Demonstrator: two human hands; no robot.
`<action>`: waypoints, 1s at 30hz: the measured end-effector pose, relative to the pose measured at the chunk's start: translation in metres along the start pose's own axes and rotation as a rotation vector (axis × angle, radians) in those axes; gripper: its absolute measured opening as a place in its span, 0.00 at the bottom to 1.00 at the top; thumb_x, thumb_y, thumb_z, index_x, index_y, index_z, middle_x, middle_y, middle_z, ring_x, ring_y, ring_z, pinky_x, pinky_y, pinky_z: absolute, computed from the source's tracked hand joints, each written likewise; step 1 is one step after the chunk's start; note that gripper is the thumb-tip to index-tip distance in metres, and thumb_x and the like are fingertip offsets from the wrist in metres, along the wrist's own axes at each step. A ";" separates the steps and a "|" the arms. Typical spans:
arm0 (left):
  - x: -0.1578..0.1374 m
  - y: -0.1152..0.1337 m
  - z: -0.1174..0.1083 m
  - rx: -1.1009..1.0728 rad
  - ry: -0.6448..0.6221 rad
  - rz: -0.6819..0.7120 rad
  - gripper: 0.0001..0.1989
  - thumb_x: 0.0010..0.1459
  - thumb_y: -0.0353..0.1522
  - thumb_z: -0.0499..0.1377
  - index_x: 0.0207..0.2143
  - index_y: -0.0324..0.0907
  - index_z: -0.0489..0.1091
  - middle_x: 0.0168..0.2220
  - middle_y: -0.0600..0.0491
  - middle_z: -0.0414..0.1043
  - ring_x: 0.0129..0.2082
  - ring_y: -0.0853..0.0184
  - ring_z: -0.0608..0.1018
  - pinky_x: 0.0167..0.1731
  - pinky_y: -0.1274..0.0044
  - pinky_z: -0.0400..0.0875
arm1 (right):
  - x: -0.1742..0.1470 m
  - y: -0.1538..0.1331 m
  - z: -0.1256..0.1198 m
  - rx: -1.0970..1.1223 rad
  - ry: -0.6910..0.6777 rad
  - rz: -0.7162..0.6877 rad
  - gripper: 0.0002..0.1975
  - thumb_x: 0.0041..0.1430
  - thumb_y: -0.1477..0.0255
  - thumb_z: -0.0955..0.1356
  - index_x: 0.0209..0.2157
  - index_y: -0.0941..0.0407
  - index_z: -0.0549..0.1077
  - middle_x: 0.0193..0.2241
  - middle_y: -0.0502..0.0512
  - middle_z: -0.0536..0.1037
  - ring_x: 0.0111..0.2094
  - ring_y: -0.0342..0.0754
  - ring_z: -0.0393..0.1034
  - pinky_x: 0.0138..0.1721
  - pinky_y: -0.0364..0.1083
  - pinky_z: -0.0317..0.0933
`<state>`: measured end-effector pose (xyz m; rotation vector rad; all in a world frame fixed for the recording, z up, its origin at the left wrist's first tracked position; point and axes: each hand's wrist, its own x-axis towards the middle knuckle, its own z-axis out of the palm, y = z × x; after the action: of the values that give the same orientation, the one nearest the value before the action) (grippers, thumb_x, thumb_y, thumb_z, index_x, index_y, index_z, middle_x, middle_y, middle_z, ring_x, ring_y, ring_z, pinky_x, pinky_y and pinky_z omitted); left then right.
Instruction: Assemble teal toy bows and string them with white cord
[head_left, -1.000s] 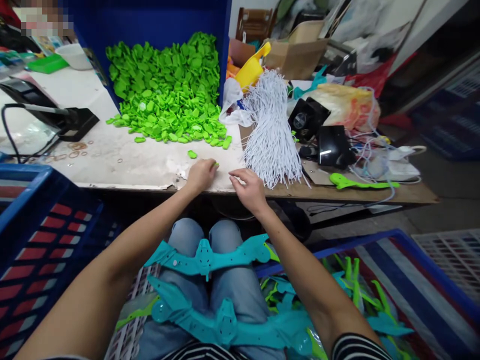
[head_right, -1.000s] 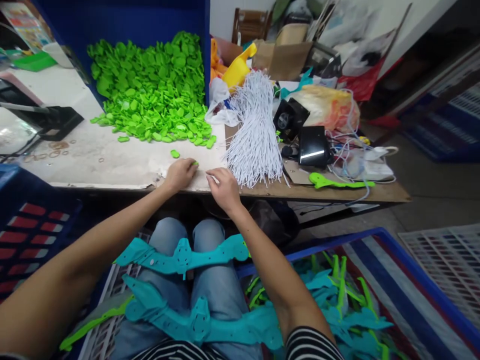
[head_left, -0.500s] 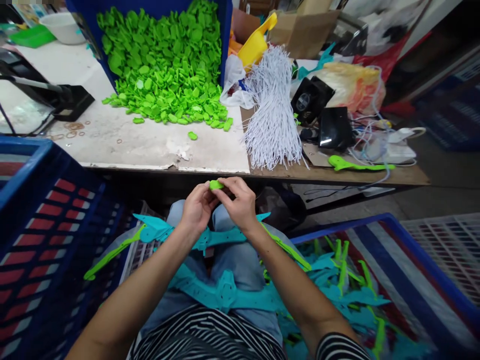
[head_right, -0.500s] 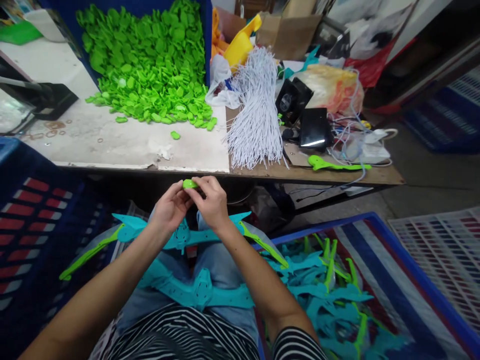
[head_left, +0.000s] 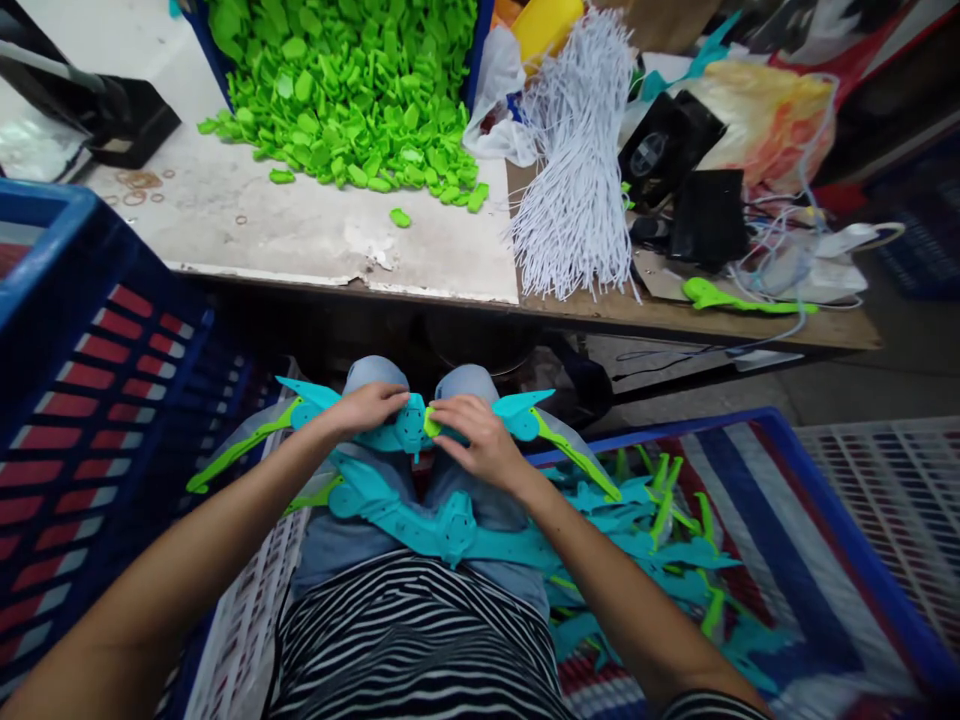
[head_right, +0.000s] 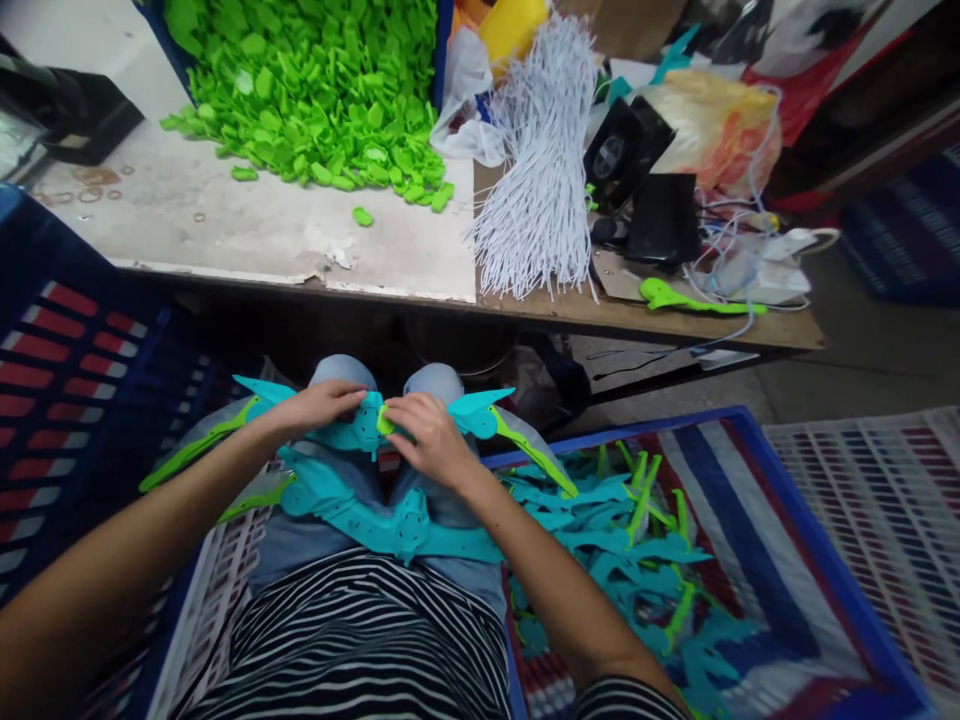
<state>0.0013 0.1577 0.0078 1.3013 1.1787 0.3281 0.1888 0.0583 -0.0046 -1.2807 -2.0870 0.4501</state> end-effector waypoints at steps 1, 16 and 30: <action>0.003 -0.004 0.000 0.011 -0.084 -0.031 0.06 0.44 0.35 0.63 0.23 0.41 0.74 0.20 0.55 0.70 0.22 0.68 0.69 0.24 0.78 0.61 | -0.003 0.000 0.006 -0.034 -0.045 -0.019 0.12 0.61 0.71 0.64 0.45 0.56 0.73 0.45 0.59 0.77 0.48 0.51 0.68 0.48 0.54 0.63; 0.021 -0.018 0.004 -0.291 -0.289 -0.197 0.12 0.39 0.35 0.68 0.28 0.41 0.77 0.27 0.52 0.76 0.26 0.69 0.73 0.26 0.80 0.64 | -0.013 -0.010 0.049 -0.200 0.096 0.098 0.13 0.62 0.66 0.64 0.42 0.55 0.76 0.52 0.60 0.73 0.56 0.56 0.62 0.50 0.56 0.60; 0.020 -0.016 0.001 -0.089 -0.406 -0.051 0.21 0.39 0.42 0.68 0.34 0.38 0.75 0.24 0.57 0.70 0.21 0.73 0.65 0.22 0.80 0.56 | -0.006 -0.012 0.052 -0.109 0.149 0.259 0.11 0.62 0.66 0.64 0.40 0.55 0.75 0.50 0.61 0.74 0.48 0.53 0.69 0.47 0.54 0.63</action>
<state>0.0040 0.1676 -0.0160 1.1893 0.8421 0.0705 0.1478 0.0494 -0.0374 -1.6079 -1.8519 0.3441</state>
